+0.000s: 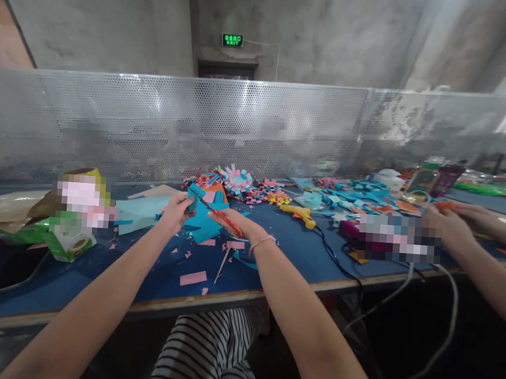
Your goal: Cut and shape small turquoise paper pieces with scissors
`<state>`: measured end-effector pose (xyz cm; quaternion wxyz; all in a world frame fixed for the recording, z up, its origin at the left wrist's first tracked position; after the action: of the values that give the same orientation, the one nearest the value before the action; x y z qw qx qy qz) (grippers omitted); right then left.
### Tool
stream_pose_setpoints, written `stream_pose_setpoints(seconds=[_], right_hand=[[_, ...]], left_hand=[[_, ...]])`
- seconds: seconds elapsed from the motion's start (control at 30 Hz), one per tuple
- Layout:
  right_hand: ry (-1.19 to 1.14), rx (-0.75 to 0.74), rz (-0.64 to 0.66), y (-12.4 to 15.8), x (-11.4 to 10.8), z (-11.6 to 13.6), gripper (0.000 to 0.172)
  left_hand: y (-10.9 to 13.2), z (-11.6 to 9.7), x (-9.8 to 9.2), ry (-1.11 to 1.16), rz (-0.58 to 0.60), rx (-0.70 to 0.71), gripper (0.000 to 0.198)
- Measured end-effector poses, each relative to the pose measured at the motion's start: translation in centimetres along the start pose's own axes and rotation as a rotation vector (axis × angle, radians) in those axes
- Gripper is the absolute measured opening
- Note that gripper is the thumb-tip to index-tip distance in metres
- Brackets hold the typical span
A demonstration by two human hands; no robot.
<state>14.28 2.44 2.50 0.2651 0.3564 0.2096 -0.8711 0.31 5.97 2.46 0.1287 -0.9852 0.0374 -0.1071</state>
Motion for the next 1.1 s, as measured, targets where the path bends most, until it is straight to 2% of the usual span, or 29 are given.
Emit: stream_pose_setpoints(seconds=[0.4, 0.57, 0.73, 0.87, 0.97, 1.1], right_hand=[[0.153, -0.030, -0.035, -0.4, -0.4, -0.1, 0.042], [0.092, -0.006, -0.025, -0.4, -0.2, -0.4, 0.042], [-0.089, 0.035, 0.036, -0.2, 0.4, -0.5, 0.040], [-0.112, 0.019, 0.034, -0.2, 0.5, -0.4, 0.040], [-0.075, 0.001, 0.037, -0.3, 0.4, -0.3, 0.040], [0.089, -0.035, -0.027, -0.2, -0.2, 0.2, 0.041]], left_hand=[[0.2, -0.4, 0.1, 0.013, 0.003, -0.007, 0.027], [0.0, -0.2, -0.1, 0.028, -0.004, -0.008, 0.028], [0.0, 0.2, 0.2, 0.024, 0.024, -0.023, 0.028], [0.1, 0.5, 0.2, -0.003, 0.013, -0.054, 0.028], [0.0, 0.5, 0.1, -0.011, 0.007, -0.052, 0.029], [0.0, 0.6, 0.0, -0.007, 0.016, -0.047, 0.032]])
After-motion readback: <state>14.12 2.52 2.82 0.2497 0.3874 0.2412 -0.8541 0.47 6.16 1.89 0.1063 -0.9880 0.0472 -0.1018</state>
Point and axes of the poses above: each hand's wrist, its own y-axis away from the middle knuckle, its own x-axis out of the palm, z = x × y, the point moved 7 cm from there along -y, towards the middle knuckle, and after that the axes turned 4 degrees about z, right-handed, at the moved point
